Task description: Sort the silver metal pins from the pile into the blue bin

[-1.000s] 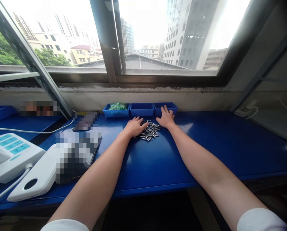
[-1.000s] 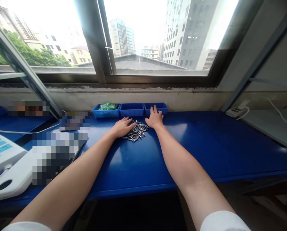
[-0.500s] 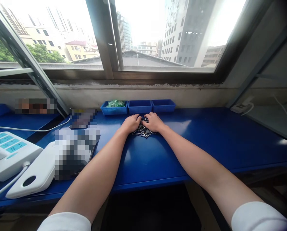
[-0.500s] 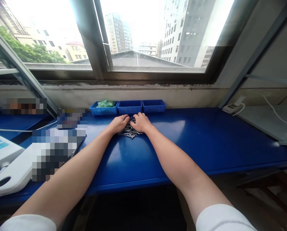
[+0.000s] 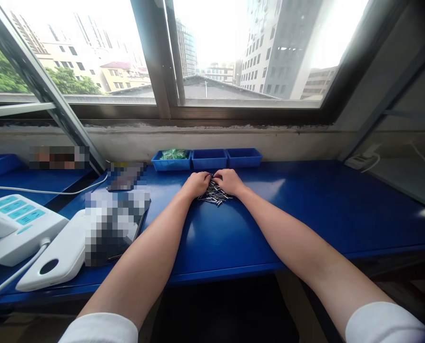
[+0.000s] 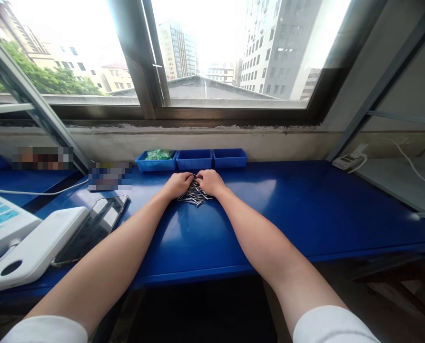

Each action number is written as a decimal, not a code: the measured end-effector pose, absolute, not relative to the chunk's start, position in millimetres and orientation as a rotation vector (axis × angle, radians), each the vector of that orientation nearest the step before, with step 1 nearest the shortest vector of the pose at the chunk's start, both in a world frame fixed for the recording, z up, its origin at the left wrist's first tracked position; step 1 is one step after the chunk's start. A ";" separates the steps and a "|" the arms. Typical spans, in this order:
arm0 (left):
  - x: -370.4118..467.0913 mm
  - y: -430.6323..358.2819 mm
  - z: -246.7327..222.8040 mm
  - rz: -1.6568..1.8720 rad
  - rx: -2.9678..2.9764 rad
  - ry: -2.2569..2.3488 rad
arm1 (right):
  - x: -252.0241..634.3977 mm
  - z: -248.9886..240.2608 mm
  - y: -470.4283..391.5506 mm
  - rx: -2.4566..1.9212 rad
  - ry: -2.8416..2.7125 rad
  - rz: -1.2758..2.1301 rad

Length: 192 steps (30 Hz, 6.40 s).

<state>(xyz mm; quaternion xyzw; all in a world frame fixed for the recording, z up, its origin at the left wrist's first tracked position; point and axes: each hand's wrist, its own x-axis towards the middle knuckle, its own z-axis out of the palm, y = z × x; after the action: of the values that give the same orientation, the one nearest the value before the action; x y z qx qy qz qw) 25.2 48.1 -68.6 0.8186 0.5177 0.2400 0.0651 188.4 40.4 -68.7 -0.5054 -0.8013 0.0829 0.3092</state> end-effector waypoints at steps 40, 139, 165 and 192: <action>42.8 27.1 -39.5 1.377 2.100 1.218 | 177.1 -49.3 34.1 -0.887 -1.230 1.007; 17.8 50.3 -49.0 0.868 2.167 1.705 | 257.2 -27.0 114.5 -1.732 -1.807 0.014; 18.0 43.9 -46.6 0.735 2.337 1.641 | 204.5 -24.7 127.6 -1.486 -2.255 -0.072; 30.4 34.8 -37.6 1.159 2.127 1.418 | 200.6 -53.9 44.5 -1.076 -1.620 0.677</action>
<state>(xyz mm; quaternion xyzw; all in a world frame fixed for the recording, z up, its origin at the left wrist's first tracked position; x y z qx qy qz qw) 30.4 34.8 -37.6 0.7473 0.4981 0.4072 0.1664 200.6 44.5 -53.9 -0.4478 -0.6742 0.2817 0.5153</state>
